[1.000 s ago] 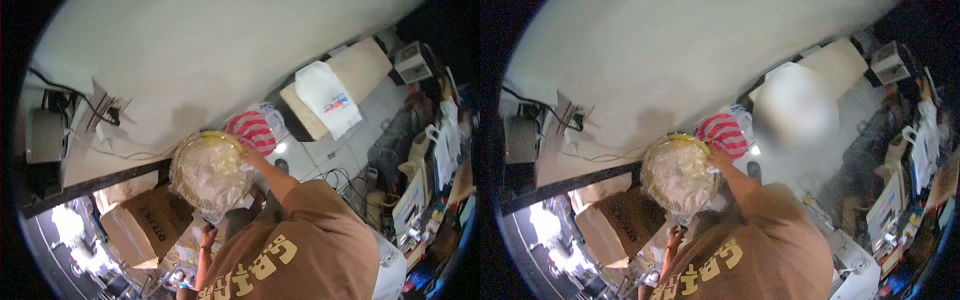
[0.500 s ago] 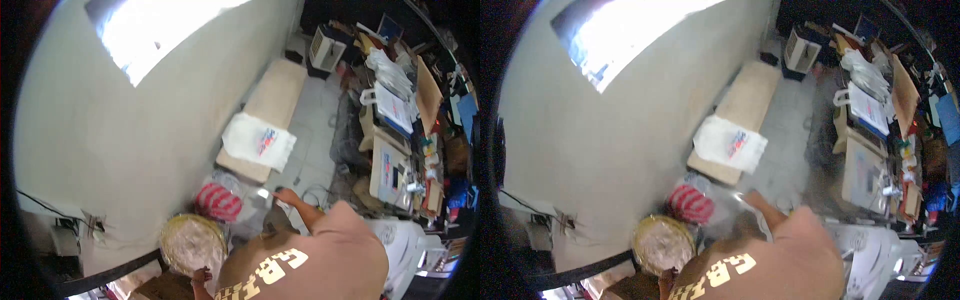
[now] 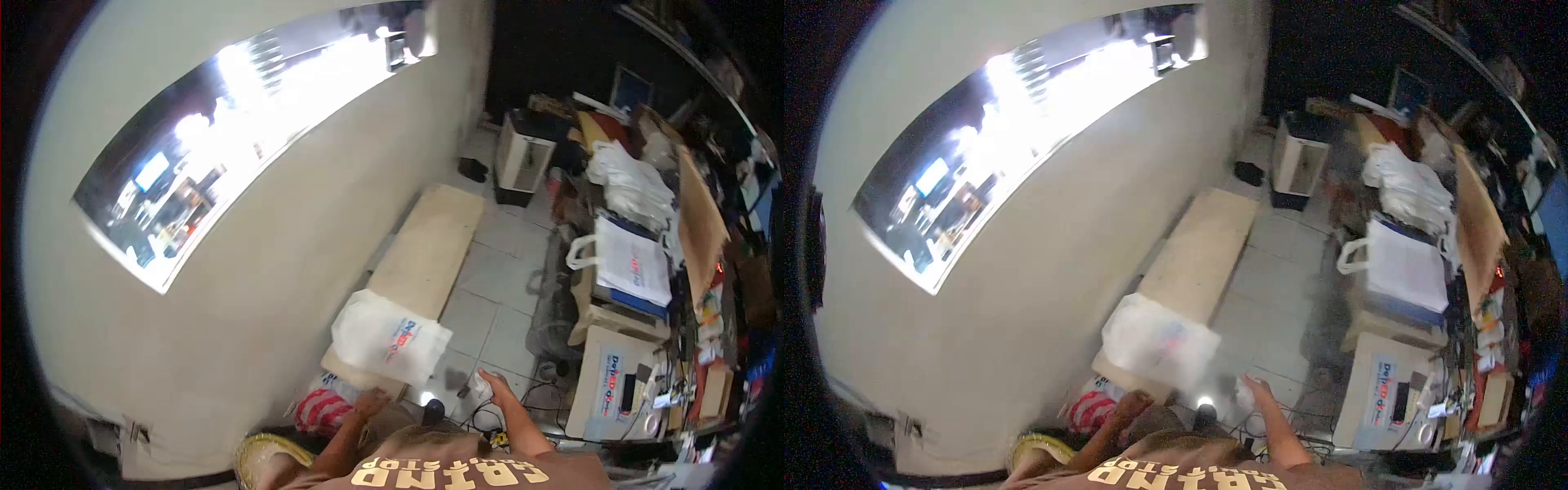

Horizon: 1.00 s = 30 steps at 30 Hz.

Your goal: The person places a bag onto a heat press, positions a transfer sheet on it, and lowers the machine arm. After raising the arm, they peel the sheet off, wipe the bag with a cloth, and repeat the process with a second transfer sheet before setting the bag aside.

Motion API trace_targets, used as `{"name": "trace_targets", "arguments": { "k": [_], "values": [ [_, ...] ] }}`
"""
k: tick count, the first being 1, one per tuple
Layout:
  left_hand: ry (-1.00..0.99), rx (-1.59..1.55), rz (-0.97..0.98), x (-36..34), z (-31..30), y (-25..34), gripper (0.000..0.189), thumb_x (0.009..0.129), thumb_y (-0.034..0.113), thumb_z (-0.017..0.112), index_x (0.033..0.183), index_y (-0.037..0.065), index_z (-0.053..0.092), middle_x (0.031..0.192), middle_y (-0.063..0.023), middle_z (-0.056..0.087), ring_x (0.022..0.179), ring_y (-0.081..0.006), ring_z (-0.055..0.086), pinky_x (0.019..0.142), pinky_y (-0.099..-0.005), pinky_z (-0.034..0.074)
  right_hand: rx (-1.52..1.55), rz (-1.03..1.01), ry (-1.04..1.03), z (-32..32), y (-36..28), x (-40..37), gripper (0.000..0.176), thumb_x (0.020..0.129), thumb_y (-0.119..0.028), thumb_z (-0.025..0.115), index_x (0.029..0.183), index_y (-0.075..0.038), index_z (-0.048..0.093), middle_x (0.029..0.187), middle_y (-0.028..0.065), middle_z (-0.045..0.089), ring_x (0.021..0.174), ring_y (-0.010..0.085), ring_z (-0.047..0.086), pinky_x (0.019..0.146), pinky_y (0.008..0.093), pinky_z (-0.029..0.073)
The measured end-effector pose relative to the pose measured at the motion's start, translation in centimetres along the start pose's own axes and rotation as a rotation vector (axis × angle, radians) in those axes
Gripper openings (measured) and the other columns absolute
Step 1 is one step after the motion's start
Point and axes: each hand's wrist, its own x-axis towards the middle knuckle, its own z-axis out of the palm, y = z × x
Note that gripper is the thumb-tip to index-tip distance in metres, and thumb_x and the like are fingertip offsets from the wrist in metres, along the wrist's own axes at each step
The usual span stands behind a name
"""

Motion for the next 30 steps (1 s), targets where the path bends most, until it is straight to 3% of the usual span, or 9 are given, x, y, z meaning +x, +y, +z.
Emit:
{"name": "trace_targets", "arguments": {
  "k": [2, 5, 9, 13, 15, 20, 22, 25, 30],
  "values": [
    [-0.224, -0.163, 0.098, 3.4, -5.7, 14.5, 0.056, 0.088, 0.053, 0.071, 0.115, 0.004, 0.07, 0.109, -0.0176, 0.073, 0.096, -0.0285, 0.071, 0.086, -0.0406, 0.056, -0.018, -0.097, 0.142, 0.3, -1.2, 2.1, 0.079, 0.086, -0.034, 0.081, 0.142, 0.008, 0.045, 0.126, 0.021, 0.061, 0.106, 0.0303, 0.065, 0.082, 0.0432, 0.056],
    [-0.352, -0.087, 0.606, 11.0, -1.5, 22.1, 0.056, 0.083, 0.053, 0.079, 0.106, 0.004, 0.065, 0.098, -0.0109, 0.07, 0.093, -0.0239, 0.068, 0.083, -0.0378, 0.054, 0.117, -0.259, 0.26, 3.7, -7.2, -2.7, 0.078, 0.085, -0.031, 0.082, 0.14, 0.01, 0.045, 0.125, 0.0226, 0.061, 0.104, 0.028, 0.064, 0.079, 0.0402, 0.057],
    [-0.634, -0.221, 0.606, 9.1, -2.9, 35.7, 0.045, 0.086, 0.042, 0.081, 0.098, 0.005, 0.059, 0.09, -0.0053, 0.065, 0.083, -0.017, 0.062, 0.075, -0.0348, 0.052, 0.046, -0.613, 0.168, 2.8, -6.4, -0.5, 0.046, 0.096, -0.033, 0.071, 0.121, 0.003, 0.057, 0.116, 0.0139, 0.065, 0.095, 0.02, 0.066, 0.073, 0.0379, 0.057],
    [-0.422, -0.451, 0.926, 10.3, -3.7, 42.4, 0.039, 0.079, 0.026, 0.088, 0.093, 0.004, 0.059, 0.082, -0.0059, 0.064, 0.077, -0.017, 0.063, 0.07, -0.0344, 0.051, 0.619, -0.369, -0.04, 0.1, -13.9, -9.0, 0.035, 0.101, -0.035, 0.062, 0.112, -0.002, 0.06, 0.111, 0.0092, 0.066, 0.092, 0.0162, 0.066, 0.068, 0.0342, 0.056],
    [-0.221, -0.299, 1.134, 10.6, -3.7, 44.3, 0.038, 0.076, 0.021, 0.089, 0.092, 0.004, 0.06, 0.08, -0.007, 0.064, 0.075, -0.0178, 0.063, 0.069, -0.0343, 0.051, 0.343, -0.436, -0.083, -1.1, -15.2, -10.6, 0.033, 0.104, -0.034, 0.057, 0.116, -0.004, 0.061, 0.111, 0.0077, 0.065, 0.093, 0.0165, 0.067, 0.067, 0.032, 0.056],
    [-0.415, -0.338, 0.825, 14.7, -3.4, 45.6, 0.036, 0.073, 0.02, 0.09, 0.088, 0.003, 0.062, 0.081, -0.0116, 0.067, 0.073, -0.0214, 0.064, 0.068, -0.0354, 0.052, 0.317, -0.325, 0.006, -1.5, -17.7, -10.3, 0.029, 0.1, -0.029, 0.062, 0.117, -0.006, 0.065, 0.104, 0.0055, 0.069, 0.085, 0.0163, 0.067, 0.066, 0.0319, 0.055],
    [-0.488, -0.194, 0.83, 17.8, -4.3, 45.1, 0.035, 0.074, 0.022, 0.089, 0.087, 0.003, 0.063, 0.08, -0.0118, 0.067, 0.073, -0.0201, 0.064, 0.067, -0.0357, 0.052, -0.471, -0.567, -0.012, -1.9, -19.0, -8.0, 0.021, 0.093, -0.024, 0.067, 0.096, -0.004, 0.07, 0.083, 0.0081, 0.07, 0.07, 0.0186, 0.066, 0.061, 0.0342, 0.051],
    [-0.735, -0.121, 0.593, 25.1, -6.3, 44.2, 0.032, 0.078, 0.026, 0.085, 0.084, 0.001, 0.066, 0.08, -0.013, 0.07, 0.073, -0.0162, 0.063, 0.067, -0.0347, 0.051, -0.776, -0.82, 0.269, -1.5, -22.8, -6.3, 0.021, 0.087, -0.021, 0.069, 0.079, -0.002, 0.066, 0.068, 0.0118, 0.066, 0.06, 0.0223, 0.062, 0.06, 0.0384, 0.048],
    [-0.455, -0.013, 0.664, 42.6, -6.1, 37.9, 0.023, 0.087, 0.023, 0.076, 0.088, 0.0, 0.069, 0.084, -0.0139, 0.072, 0.075, -0.0218, 0.067, 0.07, -0.0363, 0.054, -0.542, -0.772, 0.519, -6.9, -32.2, 2.7, 0.023, 0.079, -0.017, 0.073, 0.092, -0.005, 0.058, 0.072, 0.0118, 0.064, 0.068, 0.0212, 0.063, 0.062, 0.0389, 0.048]
  ]
}}
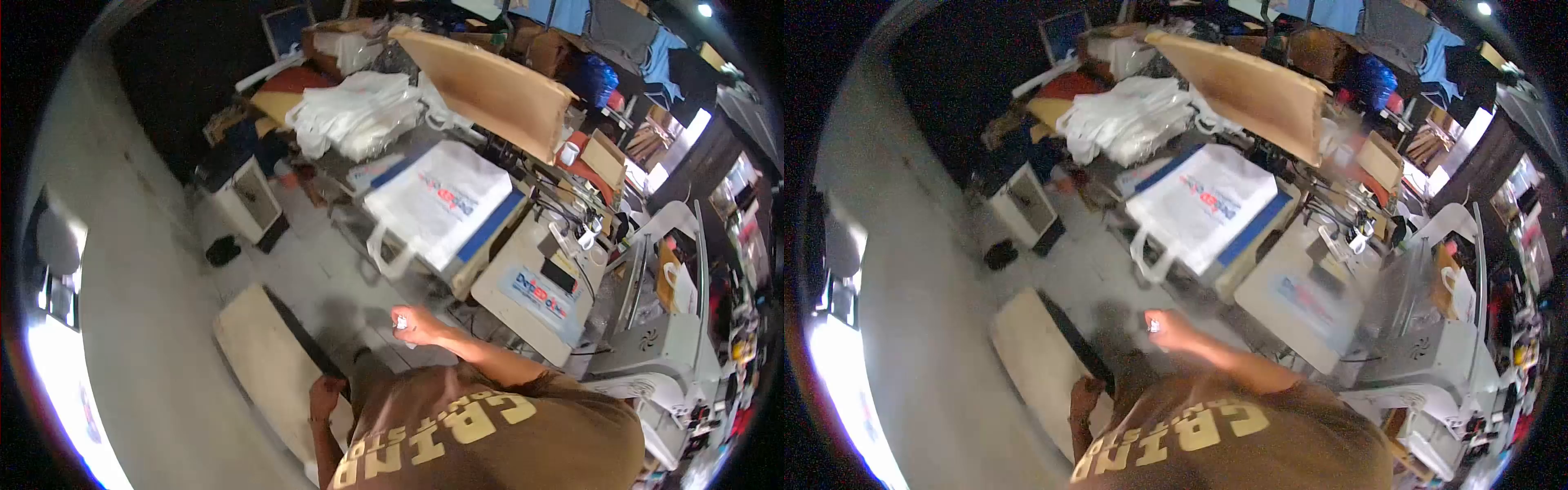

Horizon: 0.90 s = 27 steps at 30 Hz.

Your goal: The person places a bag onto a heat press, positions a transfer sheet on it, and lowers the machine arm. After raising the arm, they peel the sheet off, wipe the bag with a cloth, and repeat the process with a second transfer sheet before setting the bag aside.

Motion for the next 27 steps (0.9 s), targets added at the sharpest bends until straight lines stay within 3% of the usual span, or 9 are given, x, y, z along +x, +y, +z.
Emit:
{"name": "trace_targets", "arguments": {
  "k": [5, 8, 10, 11, 13, 15, 18, 21, 27],
  "values": [
    [-0.042, 0.189, -0.045, 10.7, -7.1, -0.2, 0.025, 0.088, 0.025, 0.074, 0.091, 0.001, 0.072, 0.086, -0.0166, 0.073, 0.08, -0.0329, 0.071, 0.075, -0.0421, 0.056, 0.152, 0.204, 0.052, -4.4, -1.5, 11.8, 0.02, 0.09, -0.011, 0.068, 0.107, -0.009, 0.057, 0.082, 0.007, 0.067, 0.071, 0.0176, 0.065, 0.061, 0.035, 0.052],
    [-0.138, 0.141, 0.11, 19.7, -7.6, 3.7, 0.032, 0.089, 0.032, 0.073, 0.09, 0.0, 0.071, 0.085, -0.0175, 0.072, 0.079, -0.0342, 0.071, 0.076, -0.0429, 0.056, 0.105, 0.2, 0.373, -6.5, -0.9, 12.5, 0.028, 0.089, -0.025, 0.074, 0.113, -0.017, 0.062, 0.089, 0.0112, 0.073, 0.076, 0.0277, 0.07, 0.066, 0.039, 0.054],
    [-0.29, 0.23, 0.233, 25.7, -6.5, 8.4, 0.034, 0.091, 0.033, 0.071, 0.092, -0.001, 0.071, 0.087, -0.018, 0.072, 0.079, -0.0345, 0.071, 0.075, -0.0424, 0.055, -0.033, 0.22, 0.591, -7.9, 0.3, 11.0, 0.029, 0.085, -0.034, 0.079, 0.103, -0.015, 0.069, 0.079, 0.0108, 0.072, 0.068, 0.0291, 0.07, 0.062, 0.0393, 0.054],
    [-0.405, 0.257, 0.249, 28.5, -5.6, 11.5, 0.034, 0.093, 0.032, 0.07, 0.093, -0.002, 0.071, 0.088, -0.0184, 0.072, 0.079, -0.0344, 0.071, 0.075, -0.0425, 0.055, -0.064, 0.285, 0.629, -8.8, 0.9, 9.8, 0.031, 0.084, -0.039, 0.08, 0.099, -0.013, 0.071, 0.075, 0.0106, 0.072, 0.067, 0.0303, 0.07, 0.061, 0.0396, 0.054],
    [-0.461, -0.219, 0.385, 34.2, -1.5, 13.8, 0.03, 0.095, 0.028, 0.067, 0.094, -0.002, 0.071, 0.088, -0.0177, 0.073, 0.078, -0.0337, 0.07, 0.073, -0.0432, 0.054, -0.243, 0.439, 0.763, -10.5, 0.9, 8.0, 0.041, 0.083, -0.05, 0.078, 0.093, -0.011, 0.072, 0.071, 0.0103, 0.071, 0.065, 0.0323, 0.071, 0.06, 0.042, 0.054],
    [-0.298, -0.415, 0.918, 39.2, 3.5, 19.3, 0.025, 0.095, 0.022, 0.065, 0.093, -0.003, 0.07, 0.088, -0.0176, 0.072, 0.078, -0.0342, 0.069, 0.071, -0.0433, 0.053, -0.345, 0.603, 0.755, -10.8, 2.9, 7.0, 0.049, 0.082, -0.057, 0.074, 0.1, -0.011, 0.074, 0.075, 0.0133, 0.072, 0.071, 0.0347, 0.072, 0.064, 0.0443, 0.055],
    [-0.324, 0.018, 0.856, 42.9, 6.1, 31.9, 0.017, 0.09, 0.012, 0.068, 0.1, -0.002, 0.07, 0.087, -0.0168, 0.069, 0.079, -0.0371, 0.067, 0.072, -0.045, 0.052, -0.264, 0.822, 0.83, -11.6, 2.8, 6.6, 0.054, 0.082, -0.051, 0.075, 0.12, -0.012, 0.071, 0.082, 0.0227, 0.071, 0.079, 0.0402, 0.071, 0.071, 0.0472, 0.056],
    [-0.203, -0.024, 1.18, 50.1, 13.6, 33.9, 0.025, 0.086, 0.01, 0.07, 0.109, -0.001, 0.069, 0.095, -0.0171, 0.067, 0.091, -0.0383, 0.064, 0.082, -0.047, 0.05, -0.325, 0.787, 0.853, -9.8, 4.5, 6.3, 0.06, 0.082, -0.045, 0.076, 0.132, -0.014, 0.064, 0.071, 0.0171, 0.07, 0.068, 0.0377, 0.069, 0.063, 0.0461, 0.053],
    [-0.116, 0.184, 1.111, 55.0, 18.5, 35.0, 0.037, 0.078, 0.013, 0.076, 0.111, -0.002, 0.069, 0.102, -0.0194, 0.062, 0.098, -0.0368, 0.06, 0.085, -0.0462, 0.049, -0.339, 0.791, 0.875, -8.6, 4.9, 6.1, 0.059, 0.085, -0.039, 0.075, 0.138, -0.016, 0.061, 0.08, 0.0167, 0.071, 0.066, 0.0352, 0.068, 0.062, 0.0453, 0.053]
  ]
}}
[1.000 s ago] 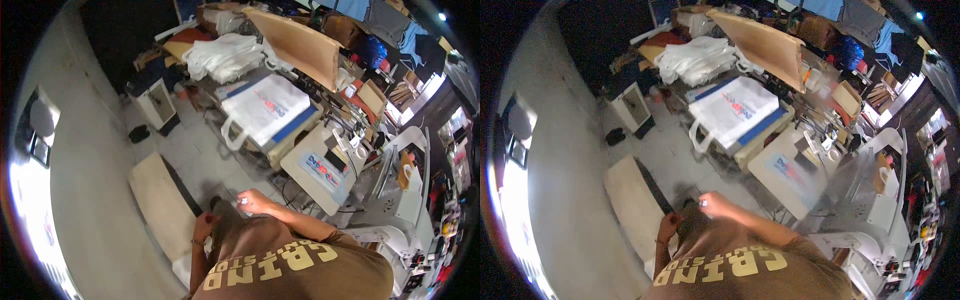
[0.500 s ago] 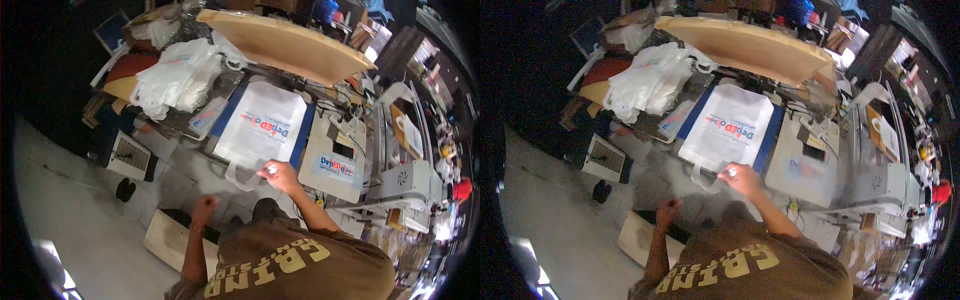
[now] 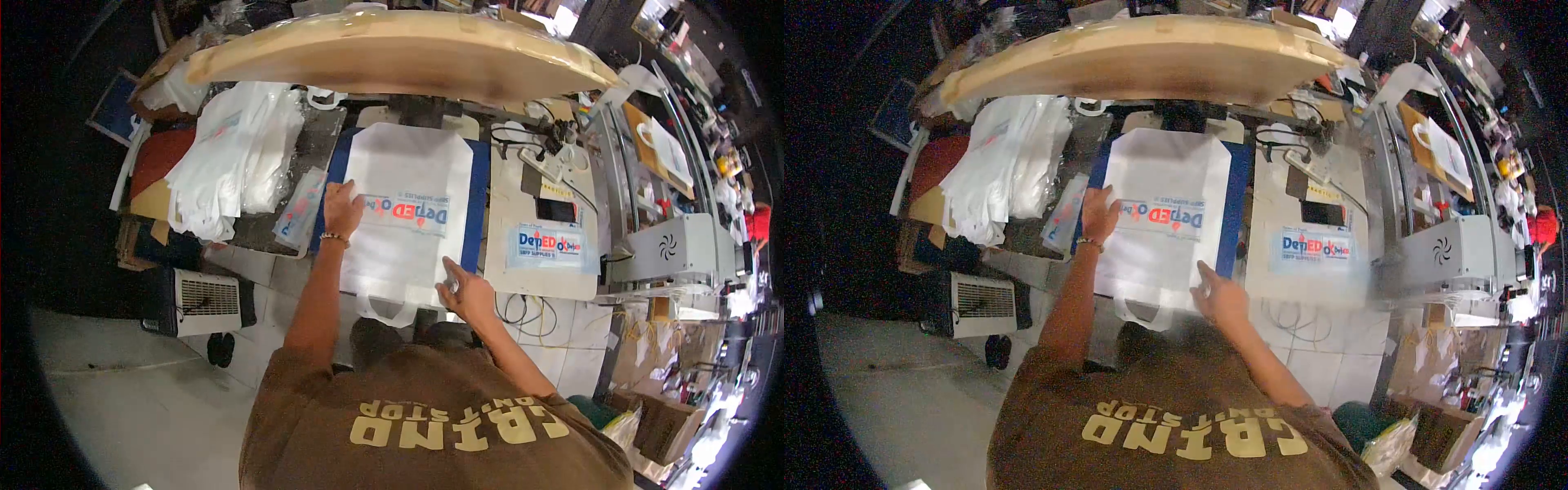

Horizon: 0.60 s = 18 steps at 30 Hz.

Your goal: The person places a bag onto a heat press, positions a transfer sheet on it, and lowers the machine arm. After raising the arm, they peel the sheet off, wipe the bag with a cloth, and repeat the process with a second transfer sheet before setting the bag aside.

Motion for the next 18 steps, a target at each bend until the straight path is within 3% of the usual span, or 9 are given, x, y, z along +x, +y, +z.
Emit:
{"name": "trace_targets", "arguments": {
  "k": [2, 4, 5, 7, 10, 12, 15, 18],
  "values": [
    [-0.01, -0.029, 0.012, 0.5, -0.4, 0.4, 0.039, 0.076, 0.016, 0.077, 0.111, 0.0, 0.069, 0.101, -0.0179, 0.063, 0.097, -0.0363, 0.06, 0.085, -0.0455, 0.049, 0.054, 0.016, 0.011, 0.0, -0.1, -0.1, 0.058, 0.085, -0.037, 0.075, 0.137, -0.016, 0.061, 0.082, 0.0166, 0.071, 0.066, 0.0347, 0.068, 0.062, 0.0451, 0.053],
    [-0.072, -0.101, -0.147, 0.5, -1.0, 0.9, 0.026, 0.078, 0.013, 0.073, 0.102, 0.003, 0.07, 0.101, -0.0164, 0.063, 0.096, -0.0358, 0.06, 0.084, -0.0436, 0.049, -0.004, 0.014, 0.024, -0.1, -0.3, -0.1, 0.057, 0.085, -0.034, 0.075, 0.136, -0.015, 0.061, 0.084, 0.0161, 0.071, 0.066, 0.0331, 0.068, 0.062, 0.0442, 0.054],
    [-0.084, -0.102, -0.136, 0.5, -0.9, 0.7, 0.026, 0.078, 0.013, 0.073, 0.102, 0.003, 0.07, 0.101, -0.0164, 0.063, 0.096, -0.0358, 0.06, 0.084, -0.0436, 0.049, 0.003, 0.028, 0.029, -0.1, -0.5, 0.1, 0.057, 0.085, -0.034, 0.075, 0.136, -0.015, 0.061, 0.084, 0.0161, 0.071, 0.066, 0.0331, 0.068, 0.062, 0.0442, 0.054],
    [-0.044, 0.045, 0.129, 0.0, -0.6, 0.7, 0.011, 0.078, 0.009, 0.071, 0.089, 0.005, 0.069, 0.106, -0.0143, 0.065, 0.099, -0.0343, 0.061, 0.085, -0.0447, 0.048, 0.025, 0.023, 0.058, -0.1, -0.7, 0.0, 0.056, 0.084, -0.033, 0.076, 0.135, -0.015, 0.062, 0.082, 0.0154, 0.071, 0.067, 0.032, 0.068, 0.062, 0.0437, 0.053],
    [-0.014, 0.074, 0.331, -1.9, -1.9, 4.5, 0.003, 0.078, 0.006, 0.069, 0.08, 0.007, 0.067, 0.111, -0.0115, 0.067, 0.104, -0.0322, 0.061, 0.088, -0.0475, 0.046, 0.058, 0.09, 0.056, -0.3, -1.2, -0.2, 0.054, 0.084, -0.032, 0.076, 0.134, -0.016, 0.063, 0.08, 0.0148, 0.07, 0.067, 0.0324, 0.068, 0.061, 0.0437, 0.053],
    [-0.055, -0.008, 0.378, -3.2, -2.7, 5.7, 0.004, 0.078, 0.007, 0.07, 0.08, 0.007, 0.067, 0.112, -0.0101, 0.067, 0.106, -0.0314, 0.061, 0.09, -0.0484, 0.045, 0.062, 0.101, 0.117, 0.0, -1.5, -0.2, 0.052, 0.084, -0.031, 0.076, 0.132, -0.018, 0.065, 0.081, 0.015, 0.071, 0.067, 0.0336, 0.068, 0.062, 0.0439, 0.053],
    [-0.14, -0.119, 0.432, -4.5, -4.7, 7.6, 0.004, 0.077, 0.007, 0.07, 0.079, 0.008, 0.067, 0.113, -0.0081, 0.067, 0.109, -0.0301, 0.06, 0.093, -0.0491, 0.043, 0.093, 0.21, 0.044, 0.0, -1.9, -0.3, 0.05, 0.084, -0.032, 0.076, 0.131, -0.019, 0.066, 0.087, 0.0157, 0.072, 0.068, 0.0345, 0.068, 0.064, 0.0435, 0.053],
    [-0.23, -0.172, 0.491, -5.5, -5.6, 7.4, 0.005, 0.078, 0.007, 0.07, 0.081, 0.006, 0.066, 0.113, -0.0069, 0.067, 0.109, -0.0284, 0.06, 0.094, -0.0478, 0.043, 0.061, 0.154, 0.157, 0.4, -2.1, -0.4, 0.05, 0.084, -0.032, 0.076, 0.131, -0.019, 0.067, 0.092, 0.0161, 0.073, 0.068, 0.0344, 0.067, 0.066, 0.0427, 0.054]
  ]
}}
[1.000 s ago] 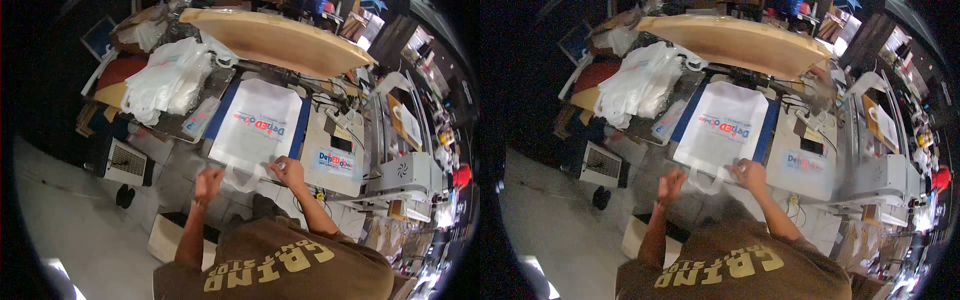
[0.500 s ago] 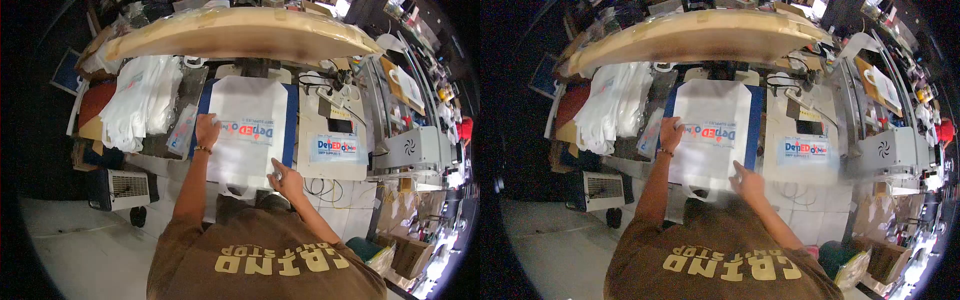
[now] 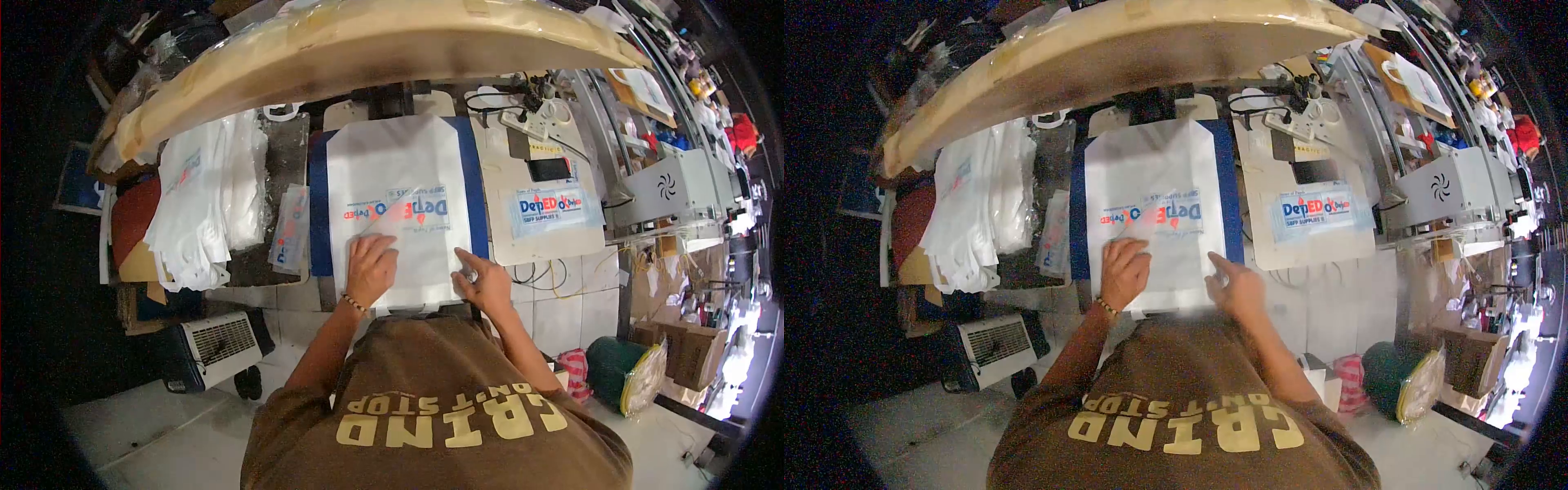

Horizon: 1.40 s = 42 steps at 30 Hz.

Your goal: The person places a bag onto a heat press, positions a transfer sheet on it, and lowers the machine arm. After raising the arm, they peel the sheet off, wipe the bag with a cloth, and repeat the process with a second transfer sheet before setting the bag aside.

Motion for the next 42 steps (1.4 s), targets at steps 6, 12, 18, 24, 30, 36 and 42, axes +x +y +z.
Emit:
{"name": "trace_targets", "arguments": {
  "k": [6, 12, 18, 24, 30, 36, 42],
  "values": [
    [-0.1, -0.199, 0.073, -0.2, -0.5, 0.8, 0.008, 0.075, 0.004, 0.069, 0.083, 0.006, 0.067, 0.11, -0.0044, 0.068, 0.104, -0.0254, 0.061, 0.091, -0.0427, 0.045, 0.025, 0.062, -0.021, -0.5, -0.4, -0.1, 0.05, 0.083, -0.033, 0.078, 0.129, -0.019, 0.068, 0.092, 0.0161, 0.073, 0.07, 0.0342, 0.067, 0.066, 0.0421, 0.054],
    [-0.196, -0.363, 0.08, 0.1, -0.2, 2.0, 0.005, 0.075, 0.004, 0.068, 0.08, 0.005, 0.067, 0.1, -0.0066, 0.073, 0.096, -0.0265, 0.064, 0.086, -0.0416, 0.048, -0.025, 0.048, 0.01, -0.5, -0.9, 0.1, 0.048, 0.082, -0.031, 0.077, 0.128, -0.02, 0.069, 0.089, 0.0159, 0.073, 0.071, 0.0338, 0.068, 0.066, 0.0421, 0.053],
    [-0.503, -0.67, 0.072, -0.5, -1.0, 6.1, 0.011, 0.075, 0.005, 0.071, 0.085, 0.002, 0.068, 0.091, -0.0094, 0.071, 0.087, -0.0303, 0.067, 0.081, -0.0421, 0.053, -0.14, 0.246, -0.212, 0.3, 1.1, -0.6, 0.053, 0.077, -0.031, 0.079, 0.126, -0.015, 0.066, 0.095, 0.0155, 0.072, 0.086, 0.0377, 0.068, 0.076, 0.0459, 0.054],
    [-0.778, -1.111, -0.191, 3.6, -8.7, 5.2, 0.009, 0.088, 0.01, 0.071, 0.092, 0.002, 0.07, 0.093, -0.0096, 0.071, 0.087, -0.0149, 0.067, 0.078, -0.0306, 0.053, 0.168, 0.412, 0.134, 0.3, -0.4, -2.4, 0.05, 0.075, -0.035, 0.082, 0.116, -0.009, 0.068, 0.088, 0.02, 0.072, 0.082, 0.0397, 0.069, 0.074, 0.0458, 0.054],
    [-0.905, -0.674, -0.707, 0.1, -18.2, -9.5, 0.015, 0.091, 0.013, 0.067, 0.099, 0.001, 0.071, 0.087, -0.0028, 0.069, 0.083, -0.0138, 0.064, 0.077, -0.0295, 0.05, 0.034, 0.663, 0.071, -0.8, -3.7, -3.8, 0.057, 0.072, -0.048, 0.083, 0.109, -0.007, 0.071, 0.089, 0.0206, 0.073, 0.083, 0.037, 0.071, 0.074, 0.0436, 0.055],
    [-1.035, -0.285, -0.475, -9.4, -14.8, -20.3, 0.018, 0.089, 0.017, 0.064, 0.092, 0.002, 0.074, 0.069, -0.0089, 0.064, 0.065, -0.0205, 0.061, 0.066, -0.0337, 0.05, 0.026, 0.676, 0.269, 4.4, -2.5, -6.6, 0.05, 0.069, -0.039, 0.084, 0.106, -0.006, 0.074, 0.094, 0.0197, 0.073, 0.089, 0.0387, 0.07, 0.08, 0.0463, 0.055],
    [-1.16, -0.268, -0.496, -12.3, -10.1, -26.3, 0.025, 0.09, 0.02, 0.057, 0.096, -0.002, 0.068, 0.079, -0.0218, 0.064, 0.074, -0.0325, 0.065, 0.07, -0.044, 0.052, 0.32, 0.752, 0.482, 3.9, -7.1, -8.5, 0.037, 0.076, -0.021, 0.069, 0.11, -0.007, 0.066, 0.104, 0.0246, 0.069, 0.097, 0.045, 0.065, 0.084, 0.0509, 0.053]
  ]
}}
